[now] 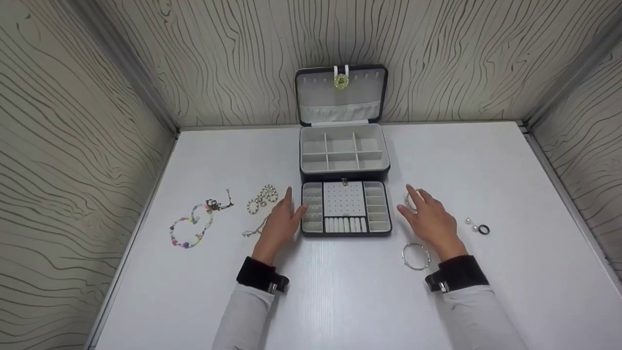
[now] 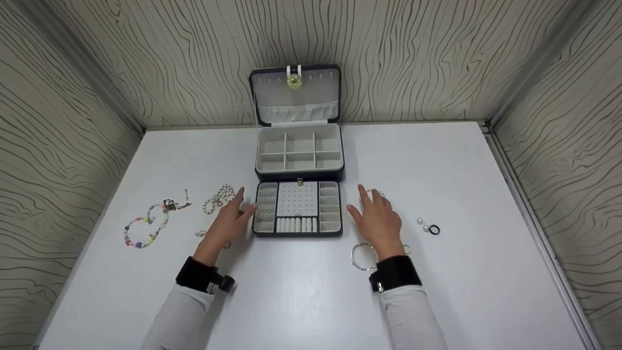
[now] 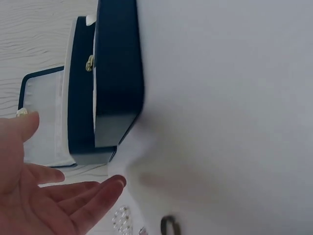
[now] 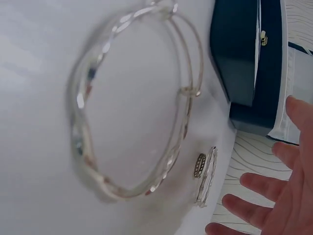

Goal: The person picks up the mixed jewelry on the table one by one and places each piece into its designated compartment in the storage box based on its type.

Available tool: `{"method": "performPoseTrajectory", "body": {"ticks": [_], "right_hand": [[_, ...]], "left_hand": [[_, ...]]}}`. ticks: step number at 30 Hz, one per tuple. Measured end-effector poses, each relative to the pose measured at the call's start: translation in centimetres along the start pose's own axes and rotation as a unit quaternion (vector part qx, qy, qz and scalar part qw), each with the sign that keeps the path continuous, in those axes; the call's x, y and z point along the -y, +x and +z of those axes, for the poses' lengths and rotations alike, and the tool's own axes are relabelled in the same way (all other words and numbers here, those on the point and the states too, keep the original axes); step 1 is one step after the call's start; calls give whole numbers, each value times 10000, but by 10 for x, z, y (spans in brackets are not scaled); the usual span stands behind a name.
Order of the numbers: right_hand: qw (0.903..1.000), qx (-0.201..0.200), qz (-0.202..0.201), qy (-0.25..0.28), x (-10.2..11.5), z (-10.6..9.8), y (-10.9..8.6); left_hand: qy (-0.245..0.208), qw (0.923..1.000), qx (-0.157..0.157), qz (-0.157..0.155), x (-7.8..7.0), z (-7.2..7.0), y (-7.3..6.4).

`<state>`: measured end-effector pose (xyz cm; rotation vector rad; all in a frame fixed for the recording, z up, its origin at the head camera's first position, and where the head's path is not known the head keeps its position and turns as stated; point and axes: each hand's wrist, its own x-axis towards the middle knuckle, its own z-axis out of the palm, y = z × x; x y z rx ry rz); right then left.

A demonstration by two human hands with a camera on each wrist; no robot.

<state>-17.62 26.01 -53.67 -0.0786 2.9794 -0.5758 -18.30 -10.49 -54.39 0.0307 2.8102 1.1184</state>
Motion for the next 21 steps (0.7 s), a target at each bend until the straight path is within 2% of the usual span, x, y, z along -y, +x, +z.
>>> {"method": "performPoseTrajectory", "body": {"ticks": [4, 15, 21], "right_hand": [[9999, -80, 127, -56, -15, -3, -3], [9977, -285, 615, 16, -51, -14, -14], [9946, -588, 857, 16, -68, -18, -24]], "left_hand": [[-126, 9998, 106, 113, -2, 8, 0], [-141, 9980, 63, 618, -2, 19, 6], [-128, 9980, 44, 610, -2, 21, 7]]}}
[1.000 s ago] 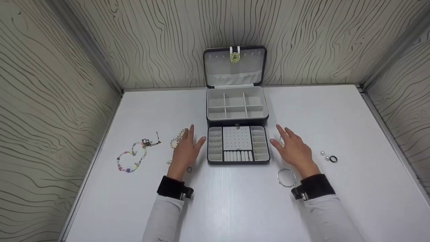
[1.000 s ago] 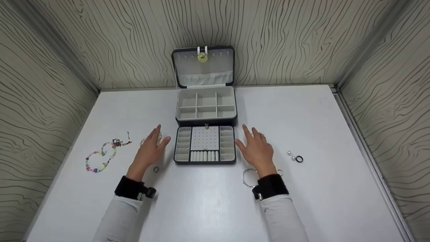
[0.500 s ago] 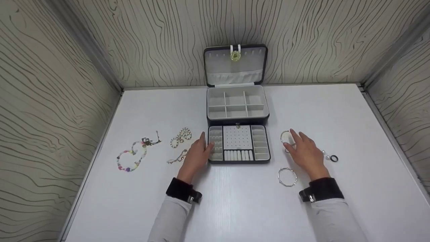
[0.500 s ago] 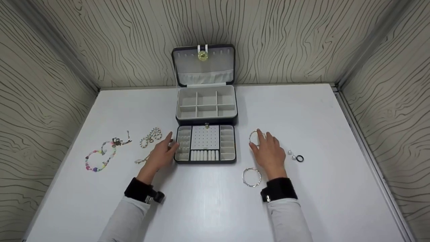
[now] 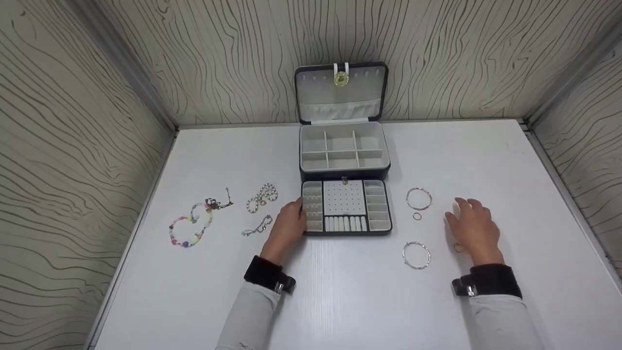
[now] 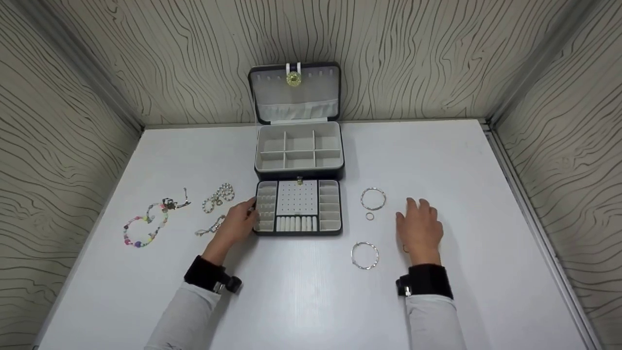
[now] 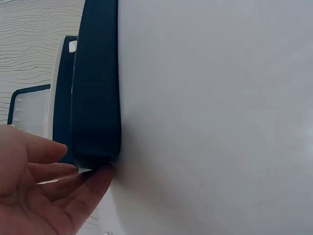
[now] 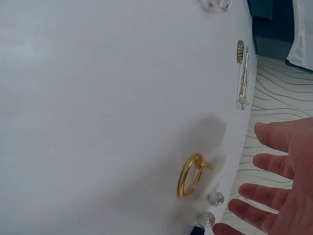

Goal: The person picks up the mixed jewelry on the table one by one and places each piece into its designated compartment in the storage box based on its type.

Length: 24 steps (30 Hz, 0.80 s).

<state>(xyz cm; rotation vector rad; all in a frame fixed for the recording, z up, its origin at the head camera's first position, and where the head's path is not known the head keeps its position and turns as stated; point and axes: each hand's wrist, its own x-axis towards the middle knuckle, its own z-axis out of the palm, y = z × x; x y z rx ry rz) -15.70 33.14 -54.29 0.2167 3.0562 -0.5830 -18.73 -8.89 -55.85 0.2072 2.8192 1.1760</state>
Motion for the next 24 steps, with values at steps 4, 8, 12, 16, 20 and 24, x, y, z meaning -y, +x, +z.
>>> {"method": "performPoseTrajectory", "body": {"ticks": [4, 8, 12, 16, 20, 24], "right_hand": [[9998, -110, 144, 33, -10, -3, -3], [9996, -41, 268, 86, -17, -6, -4], [9992, 22, 334, 205, -21, -6, -5], [9992, -6, 286, 269, -23, -6, -6], [9995, 12, 209, 228, -24, -6, -7], [9996, 75, 193, 177, -26, -6, -4]], "left_hand": [[60, 10000, -14, 15, 0, 0, 0], [153, 9999, -19, 27, 1, -1, 0], [127, 9999, -2, 23, 1, -1, 0], [84, 10000, 3, 35, 1, -1, -1], [92, 9999, -11, 42, 0, -2, -2], [113, 9999, -40, 10, 0, -2, -2]]}}
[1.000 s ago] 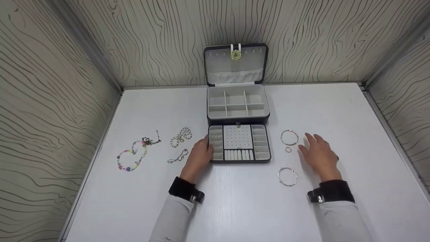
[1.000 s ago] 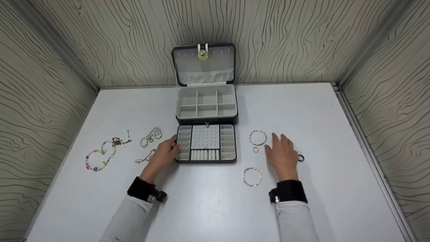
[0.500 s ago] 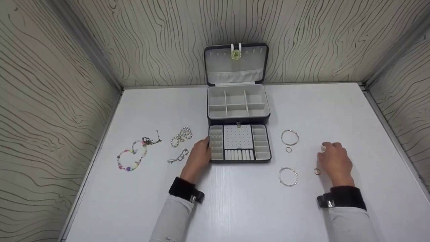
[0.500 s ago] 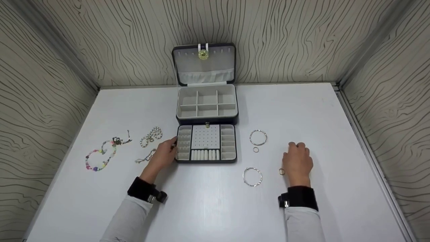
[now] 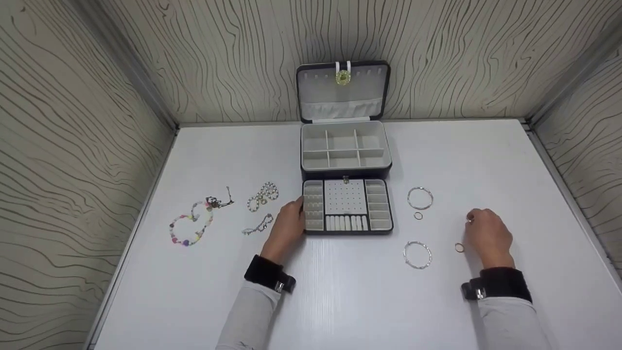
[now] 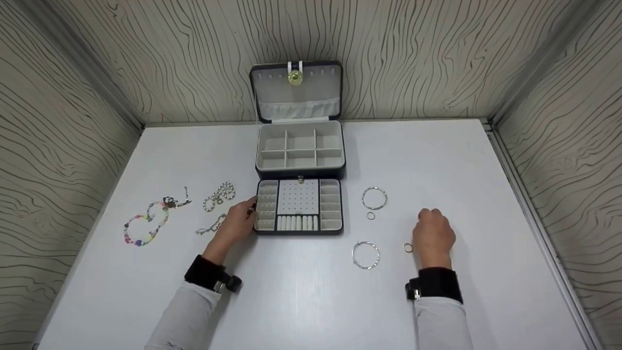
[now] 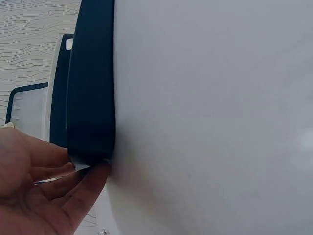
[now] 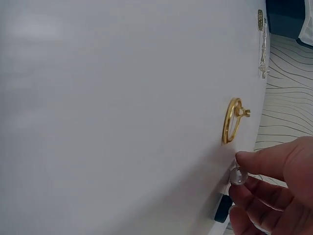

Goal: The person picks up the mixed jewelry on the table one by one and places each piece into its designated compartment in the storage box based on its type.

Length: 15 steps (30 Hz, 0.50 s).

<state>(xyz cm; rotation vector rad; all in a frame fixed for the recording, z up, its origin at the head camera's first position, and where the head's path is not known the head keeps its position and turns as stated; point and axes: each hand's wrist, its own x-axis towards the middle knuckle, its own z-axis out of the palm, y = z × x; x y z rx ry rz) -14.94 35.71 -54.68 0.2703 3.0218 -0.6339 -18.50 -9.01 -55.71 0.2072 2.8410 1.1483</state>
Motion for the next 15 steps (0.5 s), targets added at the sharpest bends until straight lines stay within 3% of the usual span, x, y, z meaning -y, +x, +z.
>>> {"method": "performPoseTrajectory", "body": {"ticks": [9, 15], "right_hand": [[9996, -236, -103, -78, 2, -6, 7], [9948, -402, -297, 883, 29, -7, 6]], "left_hand": [[39, 9999, 38, -121, 2, 1, 1], [11, 9999, 13, -108, 3, 2, 2]]}}
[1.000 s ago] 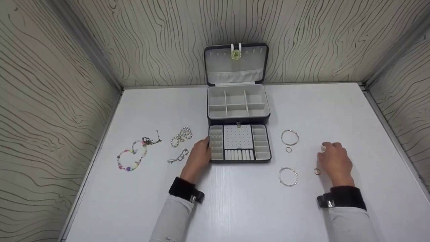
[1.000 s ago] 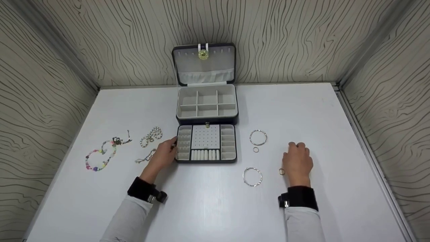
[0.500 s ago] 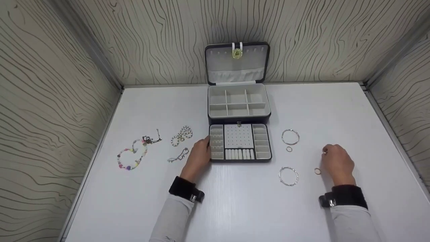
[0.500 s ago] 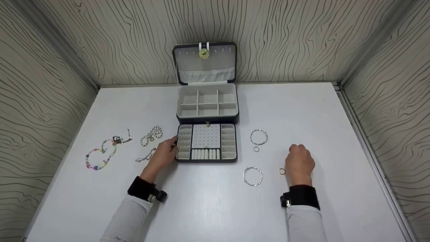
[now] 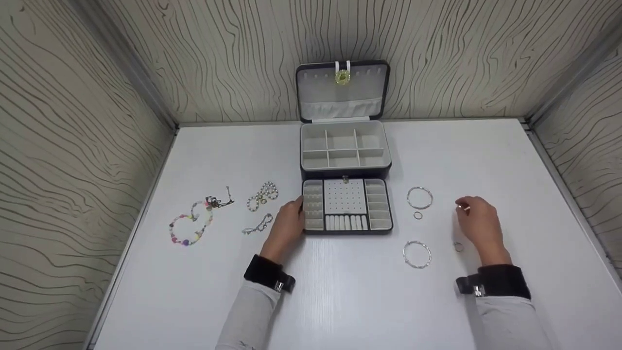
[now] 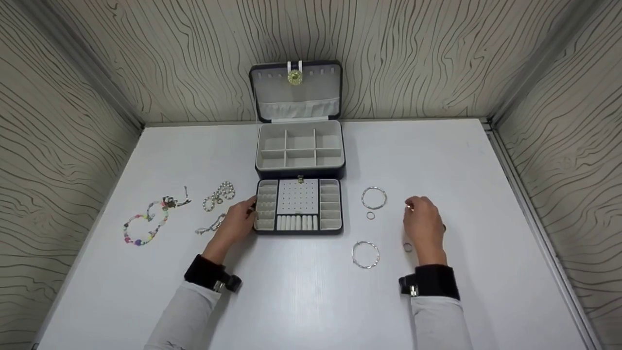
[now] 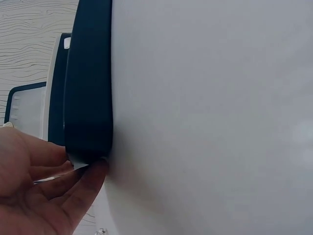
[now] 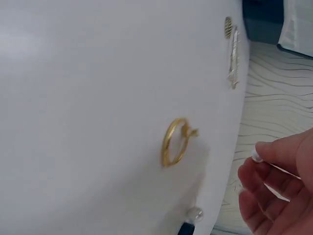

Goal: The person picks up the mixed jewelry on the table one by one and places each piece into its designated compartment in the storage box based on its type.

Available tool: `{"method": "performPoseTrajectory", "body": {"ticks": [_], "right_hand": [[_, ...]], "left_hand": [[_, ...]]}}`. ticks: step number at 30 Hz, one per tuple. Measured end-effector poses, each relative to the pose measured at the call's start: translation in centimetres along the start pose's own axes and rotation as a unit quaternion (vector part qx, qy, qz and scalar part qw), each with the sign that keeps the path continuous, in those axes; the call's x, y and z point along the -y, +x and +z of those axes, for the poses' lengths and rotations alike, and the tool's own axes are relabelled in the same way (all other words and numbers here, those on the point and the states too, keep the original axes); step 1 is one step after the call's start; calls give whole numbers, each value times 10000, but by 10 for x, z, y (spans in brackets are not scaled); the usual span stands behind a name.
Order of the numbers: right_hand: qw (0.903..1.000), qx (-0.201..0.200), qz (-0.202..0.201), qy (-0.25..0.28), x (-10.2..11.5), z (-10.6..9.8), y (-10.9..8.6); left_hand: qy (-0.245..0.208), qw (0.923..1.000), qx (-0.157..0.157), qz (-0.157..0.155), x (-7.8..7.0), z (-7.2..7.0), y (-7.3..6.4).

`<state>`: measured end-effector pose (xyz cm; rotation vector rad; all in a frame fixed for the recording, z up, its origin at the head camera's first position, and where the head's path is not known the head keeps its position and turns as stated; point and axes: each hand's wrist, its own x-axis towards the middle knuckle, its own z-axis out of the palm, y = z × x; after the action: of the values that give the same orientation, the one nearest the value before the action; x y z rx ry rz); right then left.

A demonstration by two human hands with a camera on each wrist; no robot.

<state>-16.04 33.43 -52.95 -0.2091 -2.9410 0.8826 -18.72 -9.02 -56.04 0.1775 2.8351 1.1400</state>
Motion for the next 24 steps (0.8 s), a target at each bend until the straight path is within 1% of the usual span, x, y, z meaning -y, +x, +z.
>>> {"method": "performPoseTrajectory", "body": {"ticks": [2, 5, 9, 12, 13, 19, 21, 24], "right_hand": [[9988, 42, -88, 470, 12, 5, 1], [9929, 262, -237, 1139, 29, 16, 1], [9778, 636, -385, 1957, 50, 35, 2], [9685, 822, -417, 2312, 64, 48, 2], [9664, 870, -417, 2383, 69, 52, 3], [9617, 1188, -529, 2415, 97, 71, 5], [9582, 1322, -558, 2476, 105, 78, 7], [9557, 1444, -630, 2487, 113, 89, 8]], "left_hand": [[-13, 10000, -11, 17, 1, 0, 0], [-54, 10000, -42, 58, 2, 0, 0], [-120, 9999, -60, 66, 4, 0, 0], [-143, 9999, -31, 23, 4, 0, 0], [-134, 9999, -28, -2, 4, 1, 0], [-139, 9999, -71, 22, 5, 2, 1], [-206, 9998, -84, 23, 5, 2, 2], [-268, 9996, -94, -53, 5, 2, 2]]}}
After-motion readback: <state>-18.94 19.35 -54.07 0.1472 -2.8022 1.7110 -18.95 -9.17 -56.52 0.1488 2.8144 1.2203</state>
